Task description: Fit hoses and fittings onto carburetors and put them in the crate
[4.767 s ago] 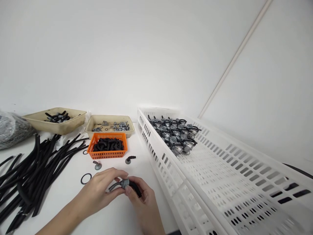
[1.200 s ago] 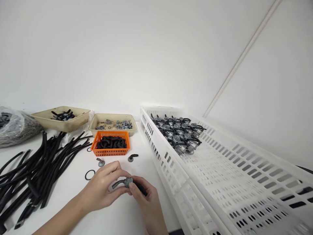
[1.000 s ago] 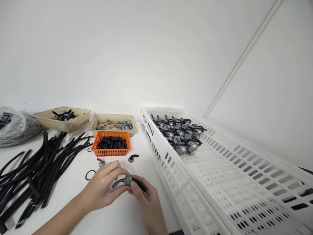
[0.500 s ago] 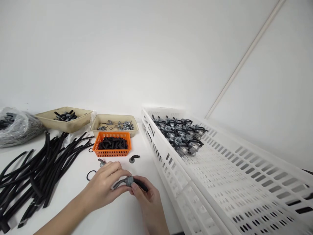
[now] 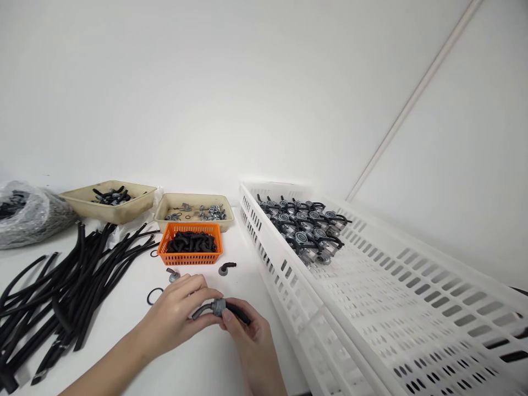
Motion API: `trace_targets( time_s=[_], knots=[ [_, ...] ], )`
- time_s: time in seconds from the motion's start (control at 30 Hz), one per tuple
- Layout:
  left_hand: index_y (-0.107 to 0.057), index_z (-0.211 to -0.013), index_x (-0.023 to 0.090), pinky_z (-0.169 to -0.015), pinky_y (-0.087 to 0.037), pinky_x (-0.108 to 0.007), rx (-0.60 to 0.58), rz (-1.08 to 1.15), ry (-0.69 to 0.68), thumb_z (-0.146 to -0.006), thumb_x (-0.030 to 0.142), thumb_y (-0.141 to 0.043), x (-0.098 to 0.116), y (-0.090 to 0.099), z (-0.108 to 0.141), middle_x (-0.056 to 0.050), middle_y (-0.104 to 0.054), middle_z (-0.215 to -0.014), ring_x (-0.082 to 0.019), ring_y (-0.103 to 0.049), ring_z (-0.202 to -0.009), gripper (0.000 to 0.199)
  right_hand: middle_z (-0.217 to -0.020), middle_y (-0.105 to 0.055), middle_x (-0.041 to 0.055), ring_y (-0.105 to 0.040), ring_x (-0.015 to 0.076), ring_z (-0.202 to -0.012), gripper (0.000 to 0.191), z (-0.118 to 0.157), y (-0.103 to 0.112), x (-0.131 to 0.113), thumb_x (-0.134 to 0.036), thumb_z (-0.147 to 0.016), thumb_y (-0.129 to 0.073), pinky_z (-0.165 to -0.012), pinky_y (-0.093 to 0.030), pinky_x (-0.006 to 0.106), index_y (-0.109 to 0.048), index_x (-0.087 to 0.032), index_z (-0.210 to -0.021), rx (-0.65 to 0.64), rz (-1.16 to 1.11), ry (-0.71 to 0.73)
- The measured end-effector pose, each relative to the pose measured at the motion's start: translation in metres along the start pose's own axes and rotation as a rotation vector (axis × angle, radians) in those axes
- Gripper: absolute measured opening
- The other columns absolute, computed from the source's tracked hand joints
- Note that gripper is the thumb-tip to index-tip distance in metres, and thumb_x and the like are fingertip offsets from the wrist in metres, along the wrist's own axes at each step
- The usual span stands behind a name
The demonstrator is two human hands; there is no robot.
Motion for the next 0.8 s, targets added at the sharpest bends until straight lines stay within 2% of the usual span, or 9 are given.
trace_targets(
  time_s=[0.3, 0.53, 0.8],
  knots=[
    [-0.062, -0.098, 0.021, -0.061, -0.039, -0.026, -0.041, 0.006, 0.024, -0.088, 0.032, -0.063, 0.0009, 0.0012, 0.0004, 0.000, -0.056, -0.071, -0.015, -0.050, -0.063, 0.015, -0.088, -0.074, 0.0075, -0.065, 0.0191, -0.080, 0.034, 0.0004, -0.0002, -0.0018, -0.045, -0.070, -0.077, -0.077, -0.051, 0.030, -0.073, -0.017, -0.090, -0.028, 0.012, -0.013],
    [-0.060, -0.099, 0.021, -0.061, -0.036, -0.025, -0.007, 0.004, 0.007, -0.087, 0.029, -0.065, -0.0026, -0.0023, 0.0014, 0.001, -0.054, -0.071, -0.015, -0.046, -0.063, 0.016, -0.093, -0.074, 0.0097, -0.066, 0.0210, -0.083, 0.044, 0.0016, -0.0012, -0.0020, -0.051, -0.070, -0.076, -0.080, -0.051, 0.033, -0.073, -0.017, -0.098, 0.000, -0.009, -0.024],
    [-0.059, -0.102, 0.020, -0.061, -0.036, -0.025, 0.008, -0.002, -0.002, -0.088, 0.027, -0.063, -0.0018, -0.0012, 0.0027, 0.000, -0.054, -0.072, -0.016, -0.046, -0.064, 0.016, -0.090, -0.073, 0.0076, -0.064, 0.0183, -0.080, 0.044, 0.0003, 0.0021, 0.0013, -0.048, -0.070, -0.077, -0.080, -0.051, 0.032, -0.071, -0.019, -0.102, 0.000, -0.052, -0.032]
  ],
)
Point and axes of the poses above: each hand's wrist, its own z-axis away from the middle knuckle, its own y-axis out of the back of the hand, x = y × z, the point moved 1 cm from there along -z, towards the middle knuckle
